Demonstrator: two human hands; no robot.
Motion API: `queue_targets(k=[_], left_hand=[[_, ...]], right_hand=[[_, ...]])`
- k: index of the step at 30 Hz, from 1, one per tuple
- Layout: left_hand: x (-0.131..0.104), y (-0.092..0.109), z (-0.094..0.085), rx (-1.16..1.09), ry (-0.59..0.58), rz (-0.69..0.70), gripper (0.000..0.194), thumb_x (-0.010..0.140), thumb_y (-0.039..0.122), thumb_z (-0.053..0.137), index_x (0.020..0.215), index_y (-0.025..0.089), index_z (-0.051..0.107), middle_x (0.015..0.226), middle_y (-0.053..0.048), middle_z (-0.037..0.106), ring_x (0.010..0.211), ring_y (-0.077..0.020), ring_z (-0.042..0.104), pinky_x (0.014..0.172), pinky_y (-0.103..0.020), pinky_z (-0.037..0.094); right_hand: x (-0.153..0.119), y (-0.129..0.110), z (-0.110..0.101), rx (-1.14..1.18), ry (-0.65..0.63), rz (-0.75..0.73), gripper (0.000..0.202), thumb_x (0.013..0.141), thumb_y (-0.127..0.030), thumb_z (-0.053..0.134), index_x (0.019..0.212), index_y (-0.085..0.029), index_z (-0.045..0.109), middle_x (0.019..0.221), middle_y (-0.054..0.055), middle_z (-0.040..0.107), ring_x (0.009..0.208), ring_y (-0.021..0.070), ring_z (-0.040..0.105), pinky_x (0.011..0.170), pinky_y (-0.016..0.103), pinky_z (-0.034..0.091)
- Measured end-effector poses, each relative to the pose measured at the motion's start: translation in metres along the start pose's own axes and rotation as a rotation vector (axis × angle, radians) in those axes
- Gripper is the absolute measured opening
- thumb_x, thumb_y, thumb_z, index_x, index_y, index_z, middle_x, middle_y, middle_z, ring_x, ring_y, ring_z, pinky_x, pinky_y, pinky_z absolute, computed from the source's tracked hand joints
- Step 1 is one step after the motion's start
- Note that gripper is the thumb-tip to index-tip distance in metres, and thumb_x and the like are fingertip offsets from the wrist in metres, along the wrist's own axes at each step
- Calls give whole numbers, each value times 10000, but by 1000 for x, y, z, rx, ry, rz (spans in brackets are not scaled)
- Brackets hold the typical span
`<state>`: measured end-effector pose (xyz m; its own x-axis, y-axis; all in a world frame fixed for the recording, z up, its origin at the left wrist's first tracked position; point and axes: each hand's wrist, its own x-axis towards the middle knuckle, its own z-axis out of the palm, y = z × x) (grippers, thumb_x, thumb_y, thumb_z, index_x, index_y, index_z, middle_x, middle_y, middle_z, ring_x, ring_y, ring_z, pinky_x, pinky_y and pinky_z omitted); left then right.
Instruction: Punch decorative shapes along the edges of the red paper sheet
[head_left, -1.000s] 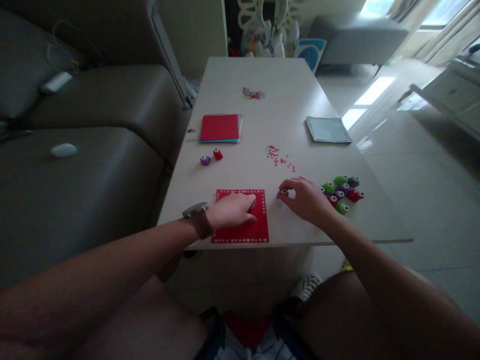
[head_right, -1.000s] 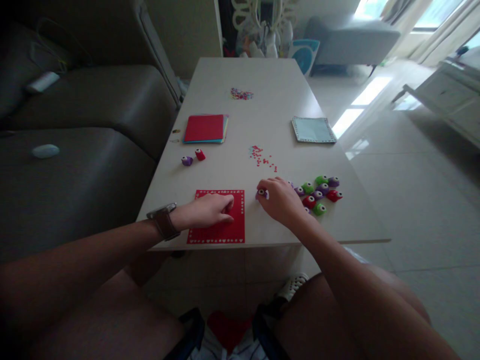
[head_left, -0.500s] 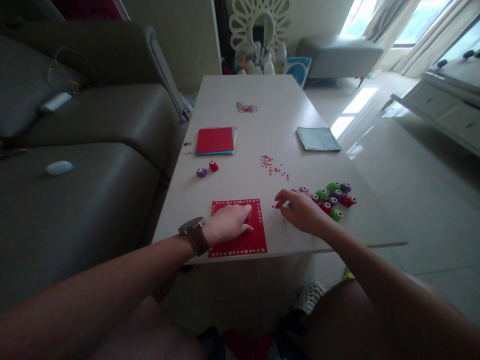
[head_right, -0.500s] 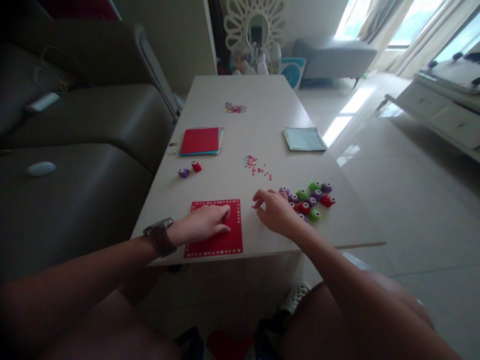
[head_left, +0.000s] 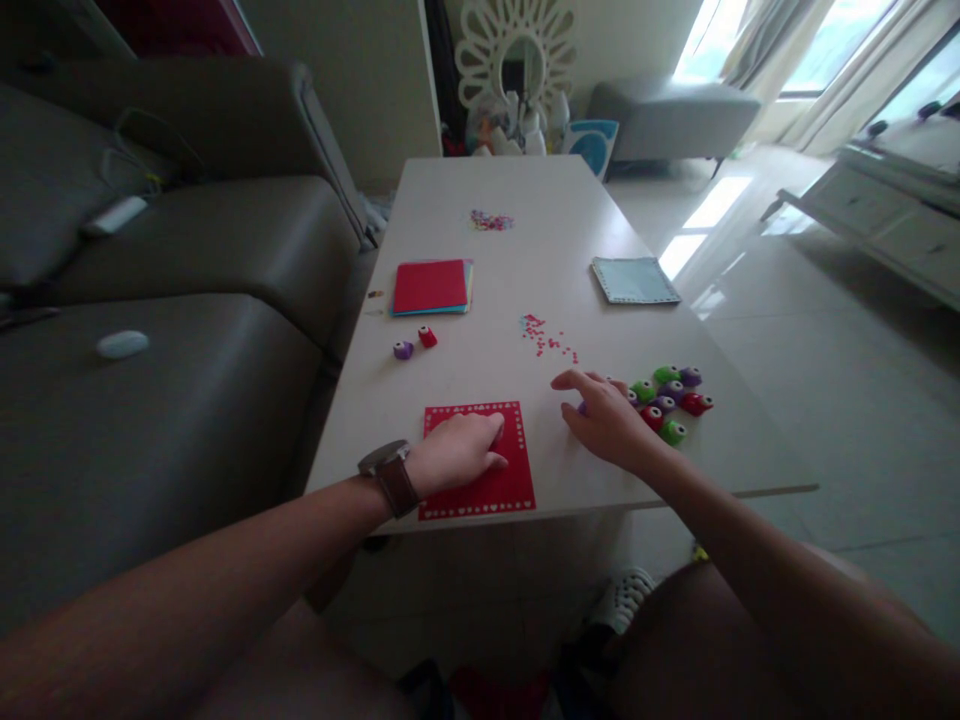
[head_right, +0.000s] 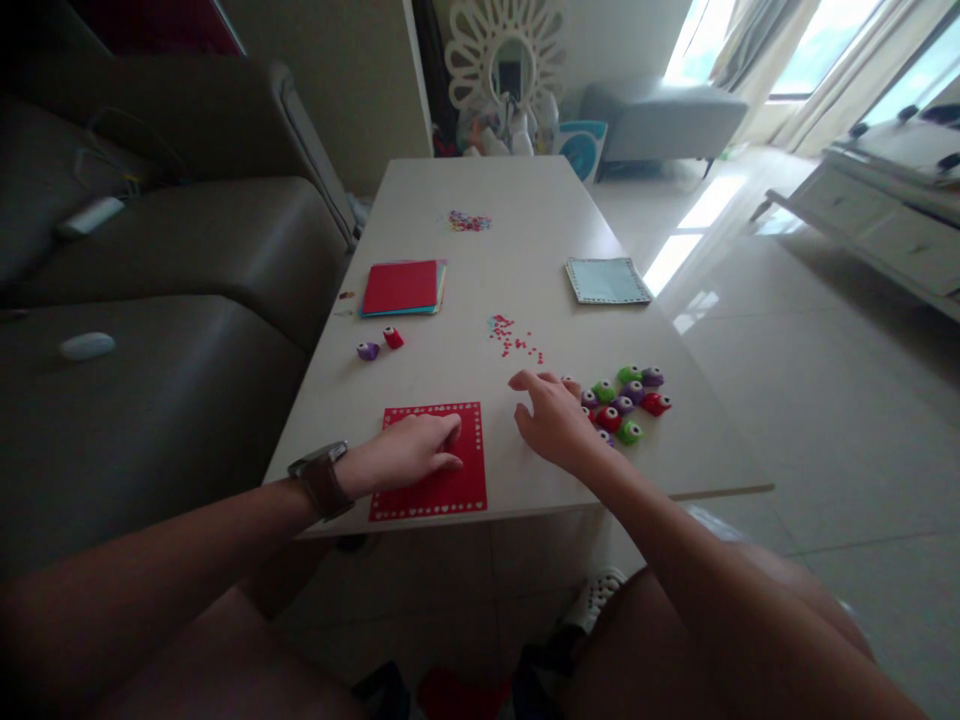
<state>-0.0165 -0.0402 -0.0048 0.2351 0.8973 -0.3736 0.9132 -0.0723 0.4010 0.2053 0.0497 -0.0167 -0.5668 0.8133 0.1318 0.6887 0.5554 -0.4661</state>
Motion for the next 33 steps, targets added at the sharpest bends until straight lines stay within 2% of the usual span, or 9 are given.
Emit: queue_targets(k=[9,16,19,21,23,25,28,30,33], left_hand=[[3,-8,6,-62,56,33,259,832,386,760,860,219,564,822,-10,679,718,-187,606,582,-286,345],[5,-13,-15,-44,173,65,152,900,364,648,909,213,632,804,-28,692,673,-177,600,605,-298,385],[14,-31,-31,-46,311,-4,112,910,275,584,942,191,651,828,-50,709,737,-196,637,667,-316,449],[20,-50,-40,48,504,-75,165,871,201,585,1013,153,654,1012,-115,721,934,-241,658,832,-359,492],[25,-71,-47,168,612,-153,308,857,204,602,1155,143,648,1249,-162,676,1174,-312,603,998,-444,457],[29,-90,-50,216,633,-215,416,853,204,611,1267,158,618,1468,-164,563,1362,-339,489,1112,-499,376],[31,-108,-50,229,585,-280,435,893,194,559,1326,199,595,1566,-122,487,1484,-323,361,1195,-565,222],[32,-112,-50,203,550,-300,410,902,183,529,1303,228,604,1534,-96,529,1479,-311,369,1191,-583,193],[34,-109,-51,189,557,-269,341,871,156,535,1179,243,652,1396,-73,636,1372,-288,486,1177,-550,216]], right_hand=[[-12,-15,-2,-93,-84,-223,177,895,-155,573,1038,-218,659,1091,84,739,1054,268,651,925,434,385],[-13,-17,-5,-114,-125,-256,123,889,-134,595,945,-222,660,1021,62,739,1037,259,635,897,421,370],[-13,-18,-6,-116,-135,-258,111,894,-141,593,932,-222,659,1025,56,737,1046,258,627,897,425,360],[-14,-17,-7,-113,-143,-263,100,901,-153,591,924,-223,658,1027,51,736,1047,254,623,901,424,357],[-14,-17,-7,-115,-142,-267,97,903,-155,587,910,-223,656,1020,47,734,1045,250,619,902,424,356],[-15,-16,-8,-120,-138,-272,98,899,-152,586,899,-223,654,1015,48,733,1044,250,615,896,424,357],[-16,-16,-9,-119,-132,-278,96,900,-156,583,884,-223,651,1009,53,734,1041,251,610,892,427,357],[-16,-15,-10,-119,-129,-286,99,903,-160,578,869,-222,647,994,53,734,1031,249,606,893,428,356],[-17,-15,-11,-122,-127,-295,104,901,-156,573,850,-220,638,968,50,733,1015,248,597,892,424,353]])
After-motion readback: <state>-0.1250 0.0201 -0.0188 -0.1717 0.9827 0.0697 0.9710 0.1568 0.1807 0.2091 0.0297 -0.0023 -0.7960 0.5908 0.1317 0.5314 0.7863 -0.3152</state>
